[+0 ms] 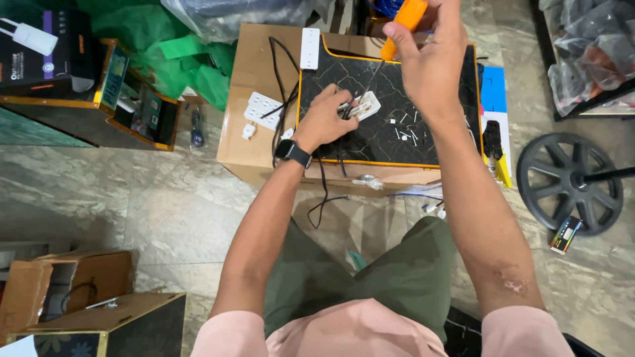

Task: The person sits at a small table and uses a screwdriver to unscrew and open a white power strip, removing its cover and internal parts. They use pliers to handle and strip the ends of a black wire, then reassemble the power strip by driving the screws back in with the screwdriver.

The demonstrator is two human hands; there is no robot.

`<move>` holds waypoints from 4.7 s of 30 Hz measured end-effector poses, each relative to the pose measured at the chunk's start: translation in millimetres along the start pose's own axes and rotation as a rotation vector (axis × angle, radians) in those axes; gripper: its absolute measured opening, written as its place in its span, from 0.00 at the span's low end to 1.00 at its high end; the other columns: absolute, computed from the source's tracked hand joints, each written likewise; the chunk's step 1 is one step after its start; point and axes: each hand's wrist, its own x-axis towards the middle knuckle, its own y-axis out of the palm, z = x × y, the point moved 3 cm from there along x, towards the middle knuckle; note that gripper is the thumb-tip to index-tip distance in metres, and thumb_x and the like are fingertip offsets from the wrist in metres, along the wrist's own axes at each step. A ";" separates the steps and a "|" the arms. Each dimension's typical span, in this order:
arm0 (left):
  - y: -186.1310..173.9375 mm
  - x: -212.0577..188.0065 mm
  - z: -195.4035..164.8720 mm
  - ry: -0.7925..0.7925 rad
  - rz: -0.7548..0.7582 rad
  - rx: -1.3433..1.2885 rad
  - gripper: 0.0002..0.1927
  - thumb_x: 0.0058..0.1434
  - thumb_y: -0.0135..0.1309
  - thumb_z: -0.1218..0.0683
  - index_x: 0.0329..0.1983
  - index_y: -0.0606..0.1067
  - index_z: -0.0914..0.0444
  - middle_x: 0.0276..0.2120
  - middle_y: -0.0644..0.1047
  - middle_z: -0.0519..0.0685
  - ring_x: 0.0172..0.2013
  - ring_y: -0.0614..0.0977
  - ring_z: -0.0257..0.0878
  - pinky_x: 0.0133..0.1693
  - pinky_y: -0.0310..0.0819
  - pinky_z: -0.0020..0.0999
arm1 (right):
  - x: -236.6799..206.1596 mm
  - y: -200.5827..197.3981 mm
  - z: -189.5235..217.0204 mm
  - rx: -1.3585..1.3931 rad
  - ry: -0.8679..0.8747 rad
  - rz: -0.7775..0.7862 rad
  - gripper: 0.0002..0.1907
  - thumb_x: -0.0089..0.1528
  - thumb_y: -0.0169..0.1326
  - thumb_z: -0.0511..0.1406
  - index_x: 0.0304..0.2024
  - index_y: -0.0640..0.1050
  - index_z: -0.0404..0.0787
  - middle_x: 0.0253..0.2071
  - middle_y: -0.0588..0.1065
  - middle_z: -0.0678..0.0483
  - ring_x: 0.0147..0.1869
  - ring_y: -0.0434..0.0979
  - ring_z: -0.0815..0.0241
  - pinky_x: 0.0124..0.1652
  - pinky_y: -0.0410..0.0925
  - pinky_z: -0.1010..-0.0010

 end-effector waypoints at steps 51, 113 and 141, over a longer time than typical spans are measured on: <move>5.9 -17.1 -26.9 0.196 -0.096 0.506 0.10 0.56 0.52 0.66 0.39 0.79 0.63 0.39 0.71 0.55 0.44 0.77 0.53 0.39 0.77 0.45 | -26.5 3.2 0.7 -0.066 -0.002 -0.019 0.22 0.71 0.64 0.27 0.63 0.69 0.36 0.57 0.75 0.48 0.51 0.79 0.61 0.39 0.77 0.73; 17.7 -6.4 -21.2 0.266 -0.105 0.614 0.08 0.59 0.54 0.60 0.40 0.80 0.62 0.36 0.72 0.56 0.43 0.78 0.53 0.37 0.78 0.42 | -27.7 -10.0 13.0 -0.056 -0.027 0.113 0.30 0.72 0.59 0.20 0.72 0.62 0.38 0.62 0.71 0.47 0.58 0.80 0.57 0.47 0.78 0.71; 13.7 -12.0 -20.8 0.242 -0.137 0.460 0.10 0.56 0.58 0.60 0.42 0.80 0.61 0.35 0.72 0.54 0.41 0.76 0.53 0.40 0.73 0.46 | -25.7 -13.6 3.2 0.046 -0.006 0.151 0.28 0.74 0.50 0.17 0.71 0.60 0.43 0.64 0.72 0.46 0.61 0.78 0.58 0.56 0.77 0.71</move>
